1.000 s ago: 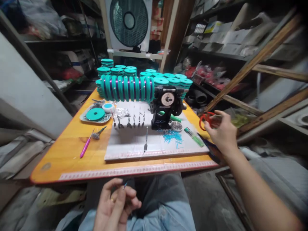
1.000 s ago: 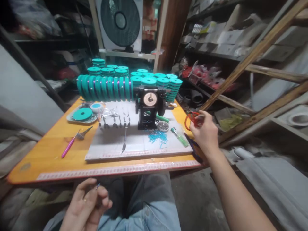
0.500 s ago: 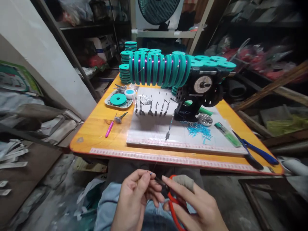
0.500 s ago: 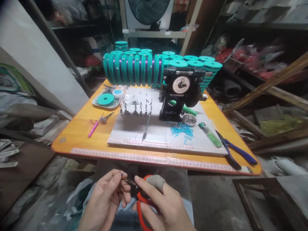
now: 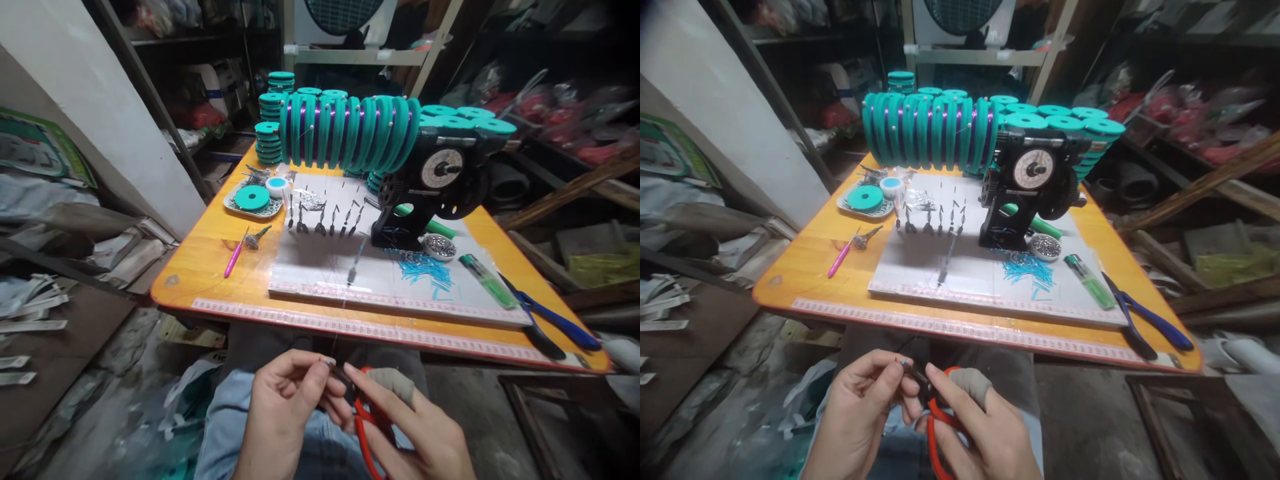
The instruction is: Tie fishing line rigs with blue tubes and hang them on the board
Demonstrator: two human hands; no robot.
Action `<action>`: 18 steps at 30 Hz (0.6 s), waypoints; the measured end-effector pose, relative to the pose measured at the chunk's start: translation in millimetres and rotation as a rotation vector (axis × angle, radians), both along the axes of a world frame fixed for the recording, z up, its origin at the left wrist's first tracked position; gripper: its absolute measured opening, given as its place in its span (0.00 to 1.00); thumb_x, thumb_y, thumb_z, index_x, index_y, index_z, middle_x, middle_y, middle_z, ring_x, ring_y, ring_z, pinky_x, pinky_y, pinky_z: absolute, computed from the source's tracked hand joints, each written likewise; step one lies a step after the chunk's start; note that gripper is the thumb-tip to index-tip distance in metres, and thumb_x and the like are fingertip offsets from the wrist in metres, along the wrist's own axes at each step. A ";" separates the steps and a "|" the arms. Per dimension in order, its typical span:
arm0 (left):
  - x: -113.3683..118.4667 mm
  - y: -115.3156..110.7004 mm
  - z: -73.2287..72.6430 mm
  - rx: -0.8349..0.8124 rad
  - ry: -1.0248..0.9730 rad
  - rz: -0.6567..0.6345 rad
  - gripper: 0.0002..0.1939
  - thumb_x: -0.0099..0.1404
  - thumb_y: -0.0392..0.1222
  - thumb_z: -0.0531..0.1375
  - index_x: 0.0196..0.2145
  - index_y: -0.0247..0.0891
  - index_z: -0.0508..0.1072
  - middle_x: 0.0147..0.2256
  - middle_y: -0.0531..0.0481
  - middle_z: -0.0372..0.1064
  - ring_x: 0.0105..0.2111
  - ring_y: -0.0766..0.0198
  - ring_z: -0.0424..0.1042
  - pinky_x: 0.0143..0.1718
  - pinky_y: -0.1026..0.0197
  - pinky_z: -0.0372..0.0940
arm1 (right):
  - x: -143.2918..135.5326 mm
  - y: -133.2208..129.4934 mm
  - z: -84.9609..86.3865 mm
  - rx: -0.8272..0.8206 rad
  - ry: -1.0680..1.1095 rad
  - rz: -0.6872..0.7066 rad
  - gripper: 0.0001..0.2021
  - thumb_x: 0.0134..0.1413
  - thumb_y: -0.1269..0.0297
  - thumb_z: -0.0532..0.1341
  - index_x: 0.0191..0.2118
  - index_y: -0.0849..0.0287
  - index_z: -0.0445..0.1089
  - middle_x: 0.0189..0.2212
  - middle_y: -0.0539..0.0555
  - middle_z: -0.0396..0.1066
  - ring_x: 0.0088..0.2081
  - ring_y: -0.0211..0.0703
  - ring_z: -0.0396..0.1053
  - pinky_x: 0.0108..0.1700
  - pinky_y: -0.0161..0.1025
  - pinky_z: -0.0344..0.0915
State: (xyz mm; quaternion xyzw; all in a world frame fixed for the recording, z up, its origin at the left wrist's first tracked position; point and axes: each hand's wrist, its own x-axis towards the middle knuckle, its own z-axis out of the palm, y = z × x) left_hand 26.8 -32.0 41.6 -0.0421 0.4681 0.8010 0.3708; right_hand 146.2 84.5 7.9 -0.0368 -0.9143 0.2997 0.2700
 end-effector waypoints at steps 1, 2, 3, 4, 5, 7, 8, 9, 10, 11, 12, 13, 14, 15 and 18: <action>-0.1 -0.1 -0.3 0.001 -0.001 0.002 0.16 0.47 0.48 0.75 0.27 0.34 0.79 0.19 0.52 0.74 0.16 0.68 0.71 0.18 0.67 0.69 | -0.1 0.0 0.2 -0.004 0.000 0.002 0.26 0.58 0.76 0.60 0.62 0.58 0.63 0.44 0.57 0.73 0.44 0.37 0.75 0.48 0.26 0.71; -0.2 -0.1 -0.8 0.002 -0.002 0.003 0.16 0.47 0.48 0.75 0.27 0.34 0.79 0.19 0.52 0.74 0.15 0.67 0.71 0.18 0.66 0.69 | -0.2 0.3 0.5 -0.011 0.000 0.003 0.26 0.58 0.76 0.60 0.62 0.58 0.63 0.44 0.57 0.73 0.44 0.37 0.75 0.48 0.26 0.71; -0.3 -0.2 -1.2 0.002 -0.003 0.005 0.16 0.47 0.48 0.75 0.26 0.34 0.79 0.20 0.51 0.74 0.15 0.67 0.71 0.18 0.66 0.69 | -0.6 0.7 0.9 -0.020 0.000 0.006 0.26 0.58 0.76 0.60 0.62 0.58 0.63 0.44 0.57 0.73 0.44 0.37 0.75 0.47 0.26 0.71; -0.5 -0.3 -1.5 0.002 -0.001 0.005 0.16 0.47 0.48 0.75 0.26 0.34 0.79 0.20 0.51 0.74 0.16 0.67 0.71 0.17 0.66 0.69 | -1.1 1.2 1.3 -0.033 0.001 0.007 0.26 0.58 0.76 0.60 0.62 0.58 0.63 0.44 0.57 0.73 0.43 0.37 0.75 0.47 0.27 0.72; -0.6 -0.3 -1.8 0.001 0.003 0.006 0.16 0.47 0.48 0.75 0.27 0.34 0.79 0.20 0.51 0.74 0.16 0.67 0.71 0.17 0.66 0.69 | -1.7 1.7 1.6 -0.050 0.002 0.012 0.26 0.58 0.77 0.59 0.62 0.57 0.63 0.43 0.56 0.74 0.42 0.37 0.76 0.46 0.27 0.72; -0.7 -0.1 -1.7 -0.009 0.013 0.006 0.16 0.47 0.48 0.75 0.26 0.34 0.78 0.20 0.52 0.74 0.15 0.67 0.71 0.16 0.65 0.68 | -3.3 1.6 1.8 -0.094 -0.002 0.028 0.27 0.58 0.78 0.59 0.62 0.57 0.63 0.42 0.56 0.74 0.39 0.37 0.76 0.43 0.27 0.73; -0.7 0.2 -1.4 -0.015 0.018 0.007 0.17 0.47 0.49 0.75 0.26 0.34 0.78 0.20 0.52 0.74 0.15 0.67 0.70 0.16 0.65 0.68 | -3.9 0.5 1.7 -0.119 -0.010 0.040 0.27 0.57 0.78 0.59 0.62 0.56 0.63 0.41 0.55 0.75 0.38 0.36 0.76 0.42 0.27 0.73; -0.8 0.5 -0.9 -0.023 0.023 0.009 0.17 0.47 0.49 0.75 0.26 0.34 0.78 0.20 0.52 0.74 0.15 0.67 0.70 0.16 0.65 0.68 | -4.2 -1.3 1.4 -0.148 -0.017 0.050 0.27 0.57 0.78 0.59 0.62 0.55 0.63 0.40 0.55 0.75 0.36 0.36 0.76 0.40 0.26 0.73; -0.8 1.0 -0.3 -0.031 0.029 0.014 0.17 0.47 0.49 0.75 0.26 0.34 0.78 0.20 0.52 0.74 0.15 0.67 0.71 0.17 0.66 0.68 | -4.0 -3.6 1.1 -0.177 -0.025 0.054 0.28 0.57 0.79 0.59 0.62 0.54 0.63 0.39 0.54 0.76 0.34 0.35 0.76 0.38 0.26 0.73; -0.9 1.4 0.4 -0.038 0.035 0.019 0.16 0.47 0.49 0.75 0.26 0.34 0.78 0.19 0.52 0.74 0.16 0.68 0.71 0.17 0.67 0.68 | -2.9 -5.9 1.1 -0.206 -0.031 0.056 0.28 0.56 0.79 0.59 0.61 0.53 0.63 0.38 0.53 0.76 0.33 0.35 0.76 0.37 0.26 0.73; -1.1 1.9 1.1 -0.045 0.041 0.026 0.16 0.47 0.49 0.75 0.26 0.34 0.78 0.19 0.52 0.74 0.16 0.69 0.71 0.18 0.69 0.68 | -1.1 -7.2 1.5 -0.229 -0.029 0.052 0.28 0.56 0.78 0.60 0.61 0.52 0.63 0.37 0.52 0.76 0.31 0.36 0.76 0.36 0.27 0.73; -1.4 2.3 1.8 -0.051 0.046 0.032 0.16 0.47 0.49 0.75 0.26 0.34 0.78 0.19 0.52 0.74 0.16 0.69 0.72 0.19 0.70 0.68 | 1.7 -6.3 2.8 -0.249 -0.023 0.031 0.27 0.56 0.78 0.60 0.60 0.51 0.64 0.36 0.52 0.76 0.31 0.36 0.76 0.35 0.27 0.73; -1.7 2.6 2.3 -0.058 0.052 0.035 0.16 0.48 0.49 0.75 0.26 0.34 0.78 0.19 0.52 0.74 0.17 0.69 0.72 0.19 0.70 0.68 | 5.2 -1.9 5.1 -0.269 -0.013 -0.032 0.25 0.57 0.76 0.60 0.58 0.50 0.66 0.36 0.51 0.77 0.30 0.37 0.76 0.34 0.28 0.73; -2.0 2.7 2.7 -0.063 0.057 0.036 0.16 0.48 0.49 0.75 0.26 0.34 0.79 0.19 0.52 0.74 0.17 0.69 0.72 0.19 0.71 0.67 | 9.2 7.1 8.6 -0.283 -0.005 -0.136 0.23 0.58 0.74 0.61 0.57 0.49 0.67 0.36 0.52 0.77 0.30 0.39 0.77 0.33 0.29 0.73; -2.6 2.8 1.9 -0.074 0.076 0.029 0.17 0.48 0.50 0.74 0.26 0.34 0.79 0.19 0.51 0.74 0.17 0.68 0.73 0.19 0.70 0.67 | 20.3 67.4 23.9 -0.183 0.041 -0.600 0.21 0.60 0.63 0.63 0.59 0.49 0.65 0.38 0.55 0.77 0.33 0.45 0.78 0.27 0.34 0.72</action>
